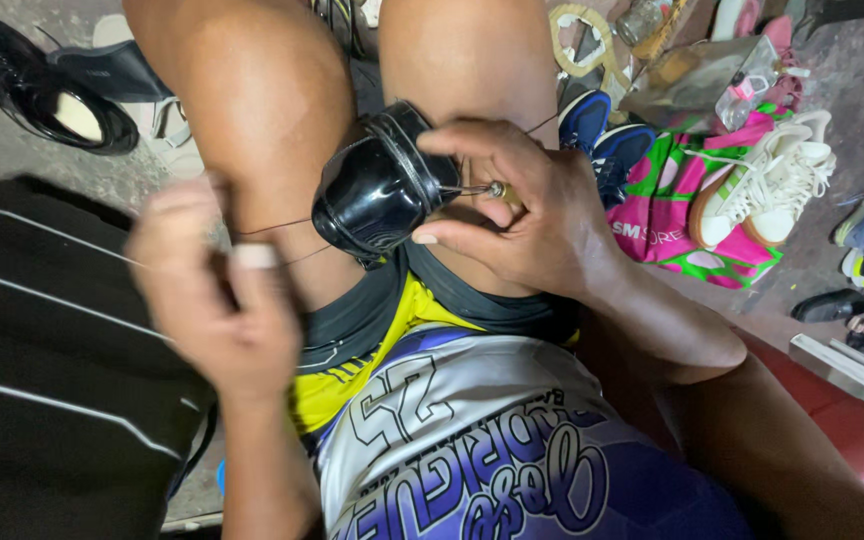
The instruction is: The person is sitting on the floor and sewing a black shoe using a needle and thread. They repeatedly push the needle through the shoe's sole and pull the thread tight to secure the stitching.
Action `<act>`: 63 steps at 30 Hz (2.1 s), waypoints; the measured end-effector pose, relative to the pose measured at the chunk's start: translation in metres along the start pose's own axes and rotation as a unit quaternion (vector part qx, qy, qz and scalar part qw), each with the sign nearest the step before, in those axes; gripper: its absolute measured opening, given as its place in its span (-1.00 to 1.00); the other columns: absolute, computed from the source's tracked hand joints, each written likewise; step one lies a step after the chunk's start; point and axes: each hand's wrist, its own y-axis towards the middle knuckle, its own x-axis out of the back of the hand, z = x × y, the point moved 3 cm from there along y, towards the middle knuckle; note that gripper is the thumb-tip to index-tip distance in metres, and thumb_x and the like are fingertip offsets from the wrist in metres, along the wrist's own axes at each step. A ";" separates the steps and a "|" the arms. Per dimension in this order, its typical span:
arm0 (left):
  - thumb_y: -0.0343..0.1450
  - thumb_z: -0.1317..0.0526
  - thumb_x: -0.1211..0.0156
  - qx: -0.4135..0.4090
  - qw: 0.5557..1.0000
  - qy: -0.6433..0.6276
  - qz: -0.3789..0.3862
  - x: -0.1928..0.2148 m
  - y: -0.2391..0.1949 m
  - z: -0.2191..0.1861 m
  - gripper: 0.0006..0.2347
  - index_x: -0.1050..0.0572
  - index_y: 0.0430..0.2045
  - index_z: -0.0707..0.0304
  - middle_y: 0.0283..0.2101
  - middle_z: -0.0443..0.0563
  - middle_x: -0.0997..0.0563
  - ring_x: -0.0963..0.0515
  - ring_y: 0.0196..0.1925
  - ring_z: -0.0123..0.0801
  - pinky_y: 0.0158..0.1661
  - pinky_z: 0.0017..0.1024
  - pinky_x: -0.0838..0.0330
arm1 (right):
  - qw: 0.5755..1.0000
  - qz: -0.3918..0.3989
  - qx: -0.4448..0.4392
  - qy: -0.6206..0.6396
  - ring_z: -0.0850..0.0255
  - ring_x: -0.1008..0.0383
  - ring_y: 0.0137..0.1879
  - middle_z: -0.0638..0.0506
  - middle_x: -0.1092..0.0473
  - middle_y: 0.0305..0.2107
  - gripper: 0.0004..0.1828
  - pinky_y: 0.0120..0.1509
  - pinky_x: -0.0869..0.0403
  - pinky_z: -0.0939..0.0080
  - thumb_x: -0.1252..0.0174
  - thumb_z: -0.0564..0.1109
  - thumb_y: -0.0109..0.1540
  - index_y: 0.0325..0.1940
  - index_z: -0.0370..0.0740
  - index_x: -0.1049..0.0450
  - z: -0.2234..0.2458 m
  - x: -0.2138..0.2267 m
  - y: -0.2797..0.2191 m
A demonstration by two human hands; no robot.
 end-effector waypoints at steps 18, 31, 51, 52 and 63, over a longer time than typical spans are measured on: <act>0.44 0.45 -0.33 0.083 0.992 -0.084 0.044 -0.026 0.026 -0.030 -0.60 -0.14 -0.66 0.38 -0.57 0.09 -0.18 -0.20 -0.51 -0.23 -0.44 -0.35 -0.05 | 0.999 0.001 0.021 0.033 0.42 -0.24 -0.48 0.19 -0.21 -0.57 -0.20 -0.37 -0.29 0.35 -0.61 -0.03 0.16 0.39 -0.09 -0.36 0.005 -0.008 0.011; 0.47 0.53 -0.23 0.081 0.983 -0.167 0.010 -0.024 0.021 -0.030 -0.65 -0.19 -0.67 0.38 -0.15 0.15 -0.50 -0.42 -0.25 -0.35 -0.25 -0.53 -0.27 | 0.986 0.038 0.047 -0.155 0.19 -0.52 -0.36 -0.09 -0.47 -0.26 -0.16 -0.37 -0.47 0.22 -0.47 0.09 0.12 0.35 -0.21 -0.25 0.008 0.020 -0.003; 0.34 0.39 -0.36 0.010 0.988 -0.054 0.147 -0.021 0.028 -0.023 -0.74 -0.33 -0.66 0.31 -0.49 0.09 -0.34 -0.33 -0.38 -0.06 -0.31 -0.20 -0.22 | 0.983 -0.011 0.173 0.053 0.19 -0.38 -0.41 0.01 -0.34 -0.47 -0.77 -0.35 -0.33 0.22 -0.29 -0.24 0.39 -0.26 -0.24 -0.36 0.029 -0.016 0.029; 0.33 0.39 -0.35 0.012 0.987 -0.064 0.146 -0.022 0.028 -0.021 -0.73 -0.32 -0.68 0.31 -0.52 0.09 -0.33 -0.32 -0.40 -0.06 -0.33 -0.19 -0.21 | 0.984 -0.015 0.174 0.031 0.17 -0.38 -0.42 0.00 -0.33 -0.47 -0.76 -0.34 -0.33 0.20 -0.29 -0.23 0.40 -0.26 -0.24 -0.35 0.029 -0.018 0.031; 0.48 0.29 -0.28 0.195 0.954 -0.170 0.154 -0.021 0.025 -0.057 -0.89 -0.53 -0.24 0.37 -0.43 -0.07 -0.45 -0.39 -0.48 -0.52 -0.42 -0.51 -0.26 | 0.920 0.009 0.028 0.392 0.43 -0.26 -0.48 0.04 -0.30 -0.50 -0.73 -0.39 -0.26 0.37 0.04 -0.15 0.55 -0.24 -0.24 -0.22 -0.008 -0.008 0.024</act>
